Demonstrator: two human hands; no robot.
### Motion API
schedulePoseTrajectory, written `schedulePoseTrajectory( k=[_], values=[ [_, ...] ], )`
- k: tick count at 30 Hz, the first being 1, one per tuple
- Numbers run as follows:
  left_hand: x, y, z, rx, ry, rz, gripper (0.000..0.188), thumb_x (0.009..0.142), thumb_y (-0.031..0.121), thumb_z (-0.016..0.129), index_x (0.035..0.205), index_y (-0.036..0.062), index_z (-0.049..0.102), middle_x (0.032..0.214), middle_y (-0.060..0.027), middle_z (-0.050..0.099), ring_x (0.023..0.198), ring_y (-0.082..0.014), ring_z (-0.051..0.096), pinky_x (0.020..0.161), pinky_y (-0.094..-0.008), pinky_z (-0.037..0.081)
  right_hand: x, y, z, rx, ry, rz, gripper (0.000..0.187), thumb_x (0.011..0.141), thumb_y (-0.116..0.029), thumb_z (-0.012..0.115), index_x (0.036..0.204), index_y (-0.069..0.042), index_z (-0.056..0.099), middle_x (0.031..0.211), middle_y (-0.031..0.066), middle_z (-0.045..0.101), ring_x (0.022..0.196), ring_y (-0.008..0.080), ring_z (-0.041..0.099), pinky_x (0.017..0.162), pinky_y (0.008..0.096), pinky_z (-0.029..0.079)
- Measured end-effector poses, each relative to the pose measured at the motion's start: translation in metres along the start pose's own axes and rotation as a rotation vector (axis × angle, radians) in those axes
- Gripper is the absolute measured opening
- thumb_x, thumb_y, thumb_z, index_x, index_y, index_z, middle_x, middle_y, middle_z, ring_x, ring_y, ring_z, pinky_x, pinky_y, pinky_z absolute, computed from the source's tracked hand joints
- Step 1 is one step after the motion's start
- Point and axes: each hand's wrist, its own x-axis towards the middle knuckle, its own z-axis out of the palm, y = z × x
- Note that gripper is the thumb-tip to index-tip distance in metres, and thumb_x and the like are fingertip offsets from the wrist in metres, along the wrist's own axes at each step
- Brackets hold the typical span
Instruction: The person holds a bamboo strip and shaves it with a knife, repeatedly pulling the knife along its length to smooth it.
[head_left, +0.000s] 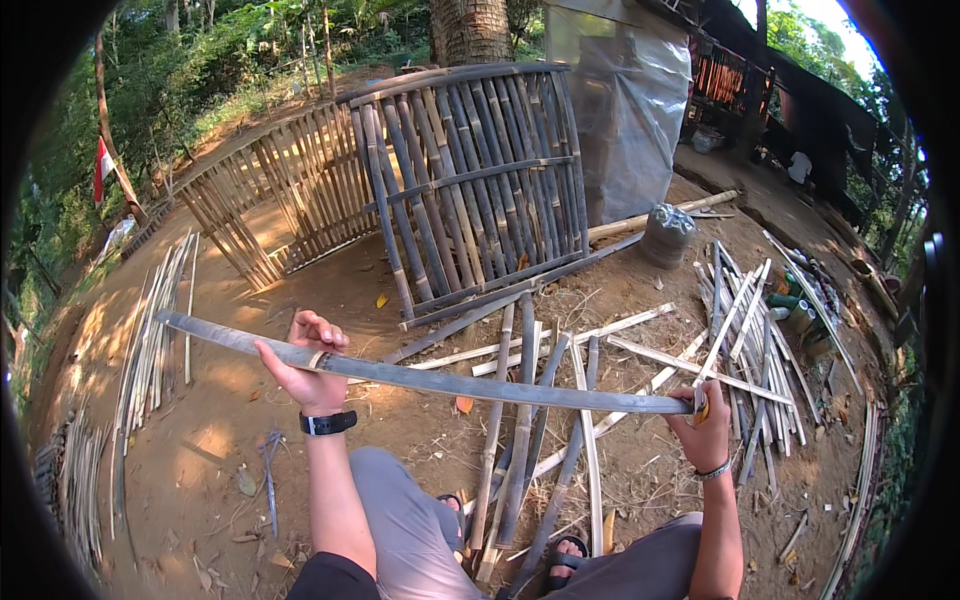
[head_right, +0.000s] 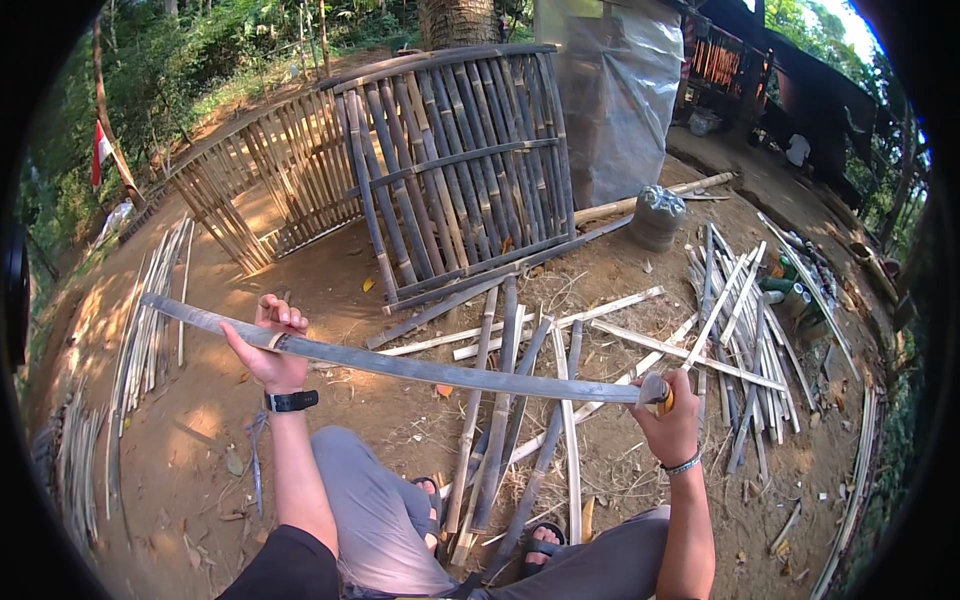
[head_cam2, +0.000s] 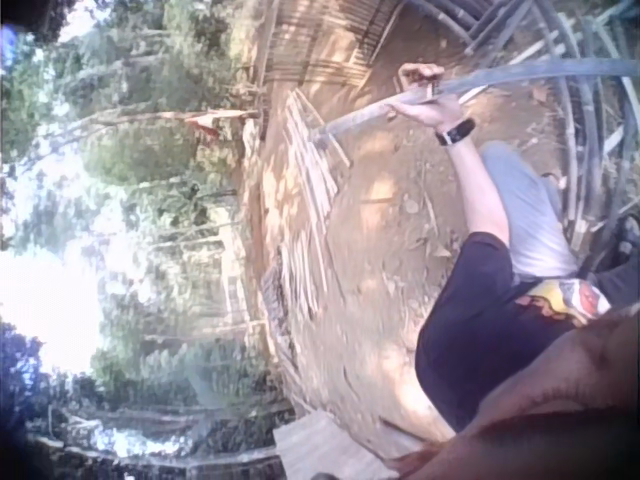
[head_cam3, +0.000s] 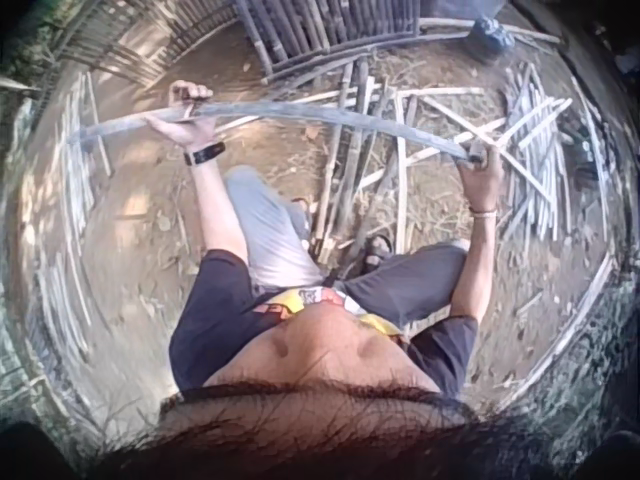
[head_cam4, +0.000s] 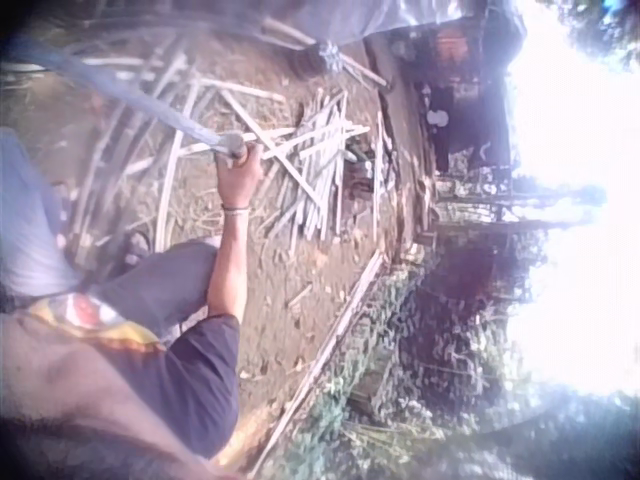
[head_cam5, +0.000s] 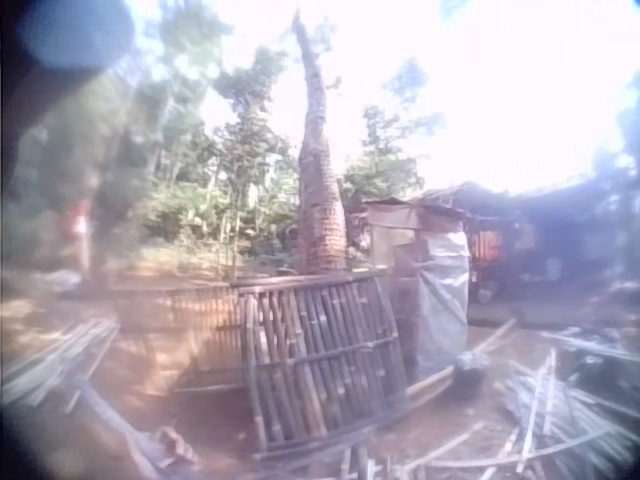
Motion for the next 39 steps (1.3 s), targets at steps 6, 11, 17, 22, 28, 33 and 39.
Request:
schedulePoseTrajectory(
  k=[6, 11, 17, 22, 28, 33, 39],
  values=[
    [-0.008, 0.003, 0.012, 0.066, -0.071, 0.006, 0.074, 0.084, 0.068, 0.049, 0.121, 0.0039, 0.046, 0.092, -0.0079, 0.056, 0.084, -0.0201, 0.054, 0.079, -0.0331, 0.046, -0.005, 0.012, -0.011, 0.033, -0.163, 0.144, 0.041, 0.069, 0.001, 0.078, 0.092, -0.002, 0.044, 0.082, 0.0110, 0.069, 0.078, 0.0157, 0.067, 0.070, 0.0278, 0.052],
    [-0.029, 0.004, 0.064, -0.263, 0.135, -0.067, 0.056, 0.089, 0.058, 0.052, 0.109, 0.0054, 0.054, 0.091, -0.0066, 0.058, 0.084, -0.0188, 0.056, 0.080, -0.0331, 0.048, -0.011, 0.016, -0.025, 0.038, -0.323, 0.334, 0.047, 0.068, 0.003, 0.079, 0.101, 0.001, 0.046, 0.083, 0.0084, 0.067, 0.078, 0.0131, 0.064, 0.067, 0.0271, 0.053],
    [-0.040, -0.014, 0.053, -0.591, 0.086, -0.165, 0.048, 0.095, 0.041, 0.054, 0.056, 0.0145, 0.042, 0.049, 0.0045, 0.042, 0.046, -0.0076, 0.040, 0.057, -0.0245, 0.043, -0.012, 0.025, -0.034, -0.269, -0.067, 0.188, 0.048, 0.065, -0.010, 0.083, 0.095, -0.001, 0.047, 0.090, 0.0158, 0.066, 0.084, 0.0299, 0.064, 0.076, 0.0383, 0.049],
    [-0.051, -0.005, 0.072, -0.616, 0.263, -0.026, 0.051, 0.097, 0.033, 0.052, 0.052, 0.0171, 0.035, 0.043, 0.0061, 0.029, 0.039, -0.0050, 0.027, 0.045, -0.0193, 0.034, -0.012, -0.048, 0.000, -0.522, 0.314, -0.049, 0.043, 0.070, -0.009, 0.079, 0.094, 0.000, 0.044, 0.105, 0.0204, 0.051, 0.097, 0.0354, 0.052, 0.082, 0.0435, 0.043],
    [-0.078, -0.047, 0.075, -0.501, 0.511, 0.049, 0.048, 0.091, 0.032, 0.057, 0.052, 0.0201, 0.031, 0.042, 0.0067, 0.026, 0.039, -0.0067, 0.027, 0.050, -0.0221, 0.035, -0.062, -0.099, 0.073, -0.064, -0.183, 0.269, 0.045, 0.088, -0.035, 0.066, 0.097, 0.001, 0.040, 0.066, 0.0198, 0.058, 0.059, 0.0333, 0.063, 0.053, 0.0415, 0.048],
    [-0.090, -0.051, 0.082, -0.421, 0.495, 0.107, 0.050, 0.094, 0.032, 0.051, 0.051, 0.0204, 0.029, 0.042, 0.0068, 0.025, 0.038, -0.0070, 0.024, 0.050, -0.0222, 0.031, -0.073, -0.102, 0.115, -0.006, -0.304, 0.241, 0.036, 0.096, -0.037, 0.050, 0.099, -0.002, 0.044, 0.075, 0.0264, 0.061, 0.074, 0.0475, 0.060, 0.064, 0.0525, 0.045],
    [-0.099, -0.056, 0.093, -0.367, 0.499, 0.106, 0.050, 0.095, 0.030, 0.048, 0.050, 0.0207, 0.029, 0.042, 0.0070, 0.023, 0.038, -0.0068, 0.023, 0.047, -0.0224, 0.031, -0.060, -0.068, 0.113, -0.070, -0.204, 0.365, 0.035, 0.097, -0.037, 0.047, 0.096, -0.002, 0.043, 0.072, 0.0286, 0.059, 0.074, 0.0492, 0.059, 0.064, 0.0561, 0.043]
  ],
)
